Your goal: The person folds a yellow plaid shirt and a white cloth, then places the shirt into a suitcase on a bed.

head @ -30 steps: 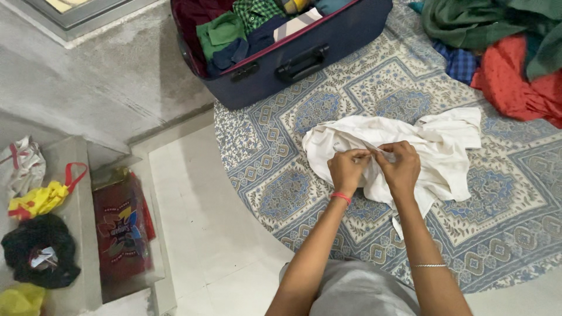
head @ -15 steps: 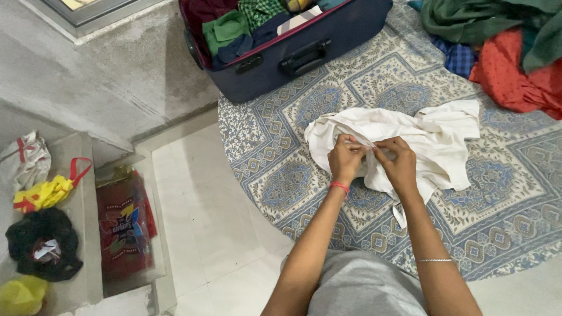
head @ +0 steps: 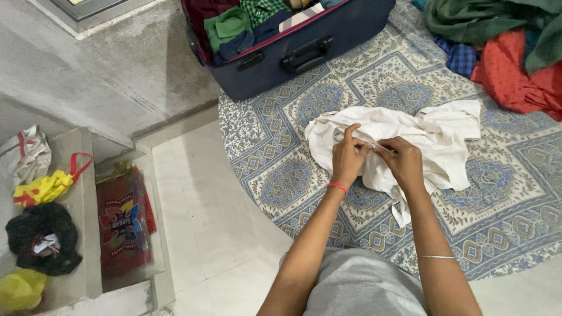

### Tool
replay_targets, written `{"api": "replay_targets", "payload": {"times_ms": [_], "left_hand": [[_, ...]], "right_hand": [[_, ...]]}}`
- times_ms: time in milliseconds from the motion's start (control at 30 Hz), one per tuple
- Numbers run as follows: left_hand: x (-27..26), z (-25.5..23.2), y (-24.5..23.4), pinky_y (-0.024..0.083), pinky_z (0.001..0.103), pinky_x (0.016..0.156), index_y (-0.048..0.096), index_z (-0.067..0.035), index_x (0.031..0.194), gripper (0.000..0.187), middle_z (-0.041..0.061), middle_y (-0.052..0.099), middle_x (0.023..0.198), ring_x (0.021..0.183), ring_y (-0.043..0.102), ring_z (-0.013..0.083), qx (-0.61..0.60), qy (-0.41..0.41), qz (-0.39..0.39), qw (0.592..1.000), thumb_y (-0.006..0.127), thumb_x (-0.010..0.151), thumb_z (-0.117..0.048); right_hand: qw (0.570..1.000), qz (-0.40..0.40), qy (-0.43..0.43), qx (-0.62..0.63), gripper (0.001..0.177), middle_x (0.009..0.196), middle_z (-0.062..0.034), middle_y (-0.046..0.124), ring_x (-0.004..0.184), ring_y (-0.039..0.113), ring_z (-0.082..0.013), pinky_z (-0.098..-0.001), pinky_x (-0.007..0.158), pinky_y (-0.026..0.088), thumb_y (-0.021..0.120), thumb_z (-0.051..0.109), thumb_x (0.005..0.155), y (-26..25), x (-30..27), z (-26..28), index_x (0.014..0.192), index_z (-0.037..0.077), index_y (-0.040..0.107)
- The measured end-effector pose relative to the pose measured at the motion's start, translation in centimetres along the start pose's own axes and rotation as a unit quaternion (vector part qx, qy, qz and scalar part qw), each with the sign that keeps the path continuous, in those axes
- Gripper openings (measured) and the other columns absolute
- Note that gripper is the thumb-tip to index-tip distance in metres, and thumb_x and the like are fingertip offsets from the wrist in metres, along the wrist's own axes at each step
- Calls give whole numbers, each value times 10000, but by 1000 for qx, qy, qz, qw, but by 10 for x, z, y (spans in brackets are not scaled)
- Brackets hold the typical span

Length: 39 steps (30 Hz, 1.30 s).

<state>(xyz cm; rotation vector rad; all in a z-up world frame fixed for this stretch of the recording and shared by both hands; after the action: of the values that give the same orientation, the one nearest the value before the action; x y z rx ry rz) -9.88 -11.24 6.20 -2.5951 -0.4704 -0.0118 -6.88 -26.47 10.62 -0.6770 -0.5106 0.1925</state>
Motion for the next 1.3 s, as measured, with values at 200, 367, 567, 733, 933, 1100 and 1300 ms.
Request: {"api": "replay_targets", "payload": {"times_ms": [200,367,567,733,933,1100,1300], "left_hand": [[-21,-58,-5,314,429,1245,535,-166,1421,600,8,723,1270,1323,623,188,261,341,-126,894,677,851,-46],[-8,-42,2,301,453,1269,611,-139,1386,449,30,713,1031,1093,652,194,233,236,-58,942,703,948,-160],[-12,-54,-4,303,453,1243,739,-163,1183,260,16,697,967,1021,624,209,223,252,-84,938,712,925,-148],[3,-48,1,296,455,1240,781,-168,1073,173,11,682,955,1037,612,194,269,256,-72,926,703,919,-157],[77,-18,-9,299,461,1202,796,-179,1055,201,29,716,1049,1116,615,227,280,239,-79,926,686,888,-158],[114,17,-21,338,443,1157,811,-178,1036,210,46,721,1089,1189,586,262,261,166,-85,947,681,902,-81],[47,5,-28,350,467,1124,659,-93,1246,472,104,624,1288,1268,535,322,158,205,-204,944,671,774,-73]], "right_hand": [[997,-43,-44,-56,184,969,-99,745,767,712,-244,-355,686,545,810,147,906,-10,-6,16,1070,63,797],[990,-90,-70,-82,113,971,-50,742,775,712,-216,-332,688,539,820,138,938,-17,-7,30,1029,83,781],[980,-121,-86,-132,129,1002,-80,665,768,669,-210,-356,629,509,796,95,896,-19,-7,47,993,68,716],[979,-74,-116,-152,149,990,-83,650,816,655,-245,-376,672,516,788,115,934,-9,-2,38,1043,71,699],[980,-37,-96,-169,166,984,-91,677,915,659,-289,-412,776,535,758,127,931,-24,9,-7,1089,77,754],[984,-42,-34,-170,137,966,-94,686,922,654,-290,-422,808,524,769,145,930,-29,2,-28,1055,90,786],[993,-24,-15,-113,211,957,-111,678,921,640,-320,-424,806,510,775,129,854,1,-8,-18,1059,79,793]]}}
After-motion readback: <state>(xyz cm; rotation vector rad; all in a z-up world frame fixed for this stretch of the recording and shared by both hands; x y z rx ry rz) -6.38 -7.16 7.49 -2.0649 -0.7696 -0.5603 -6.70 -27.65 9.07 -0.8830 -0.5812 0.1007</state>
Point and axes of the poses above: each hand's wrist, its own x-axis towards the middle knuckle, its own y-axis out of the palm, z = x × y, the point moved 8 cm from there along x, towards the middle knuckle
